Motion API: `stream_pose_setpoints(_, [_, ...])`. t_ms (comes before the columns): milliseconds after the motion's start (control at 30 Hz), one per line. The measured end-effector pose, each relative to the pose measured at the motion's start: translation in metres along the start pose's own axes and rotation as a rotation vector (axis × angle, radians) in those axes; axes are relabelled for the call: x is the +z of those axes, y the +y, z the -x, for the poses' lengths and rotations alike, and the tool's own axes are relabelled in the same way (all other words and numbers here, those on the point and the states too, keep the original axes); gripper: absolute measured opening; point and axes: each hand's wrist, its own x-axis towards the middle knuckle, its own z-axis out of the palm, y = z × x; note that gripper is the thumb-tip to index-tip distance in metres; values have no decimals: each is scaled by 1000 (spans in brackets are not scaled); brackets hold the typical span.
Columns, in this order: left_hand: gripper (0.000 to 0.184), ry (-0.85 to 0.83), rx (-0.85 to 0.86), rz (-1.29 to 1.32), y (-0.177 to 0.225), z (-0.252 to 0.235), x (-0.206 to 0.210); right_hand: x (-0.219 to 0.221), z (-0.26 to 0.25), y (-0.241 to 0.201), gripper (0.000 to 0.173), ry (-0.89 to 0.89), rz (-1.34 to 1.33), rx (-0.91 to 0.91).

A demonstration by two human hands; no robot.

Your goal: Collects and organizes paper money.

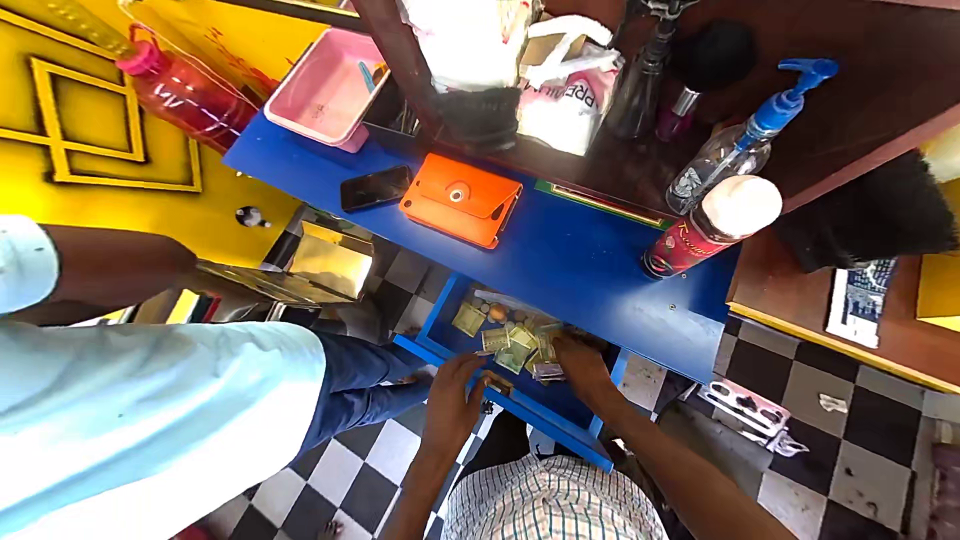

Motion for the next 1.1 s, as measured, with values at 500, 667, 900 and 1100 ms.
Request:
stream_pose_setpoints(500, [71, -238, -97, 533, 44, 18, 16, -42, 63, -24, 30, 215, -586, 159])
stream_pose_setpoints(667, [73, -429, -133, 785, 37, 11, 16, -27, 77, -62, 22, 163, -951, 144])
stream_pose_setpoints(900, [71, -411, -150, 879, 14, 18, 20, -19, 79, -80, 20, 122, -1233, 131])
stream_pose_setpoints(1100, [41, -321, -202, 803, 5, 13, 14, -26, 81, -82, 13, 51, -1367, 16])
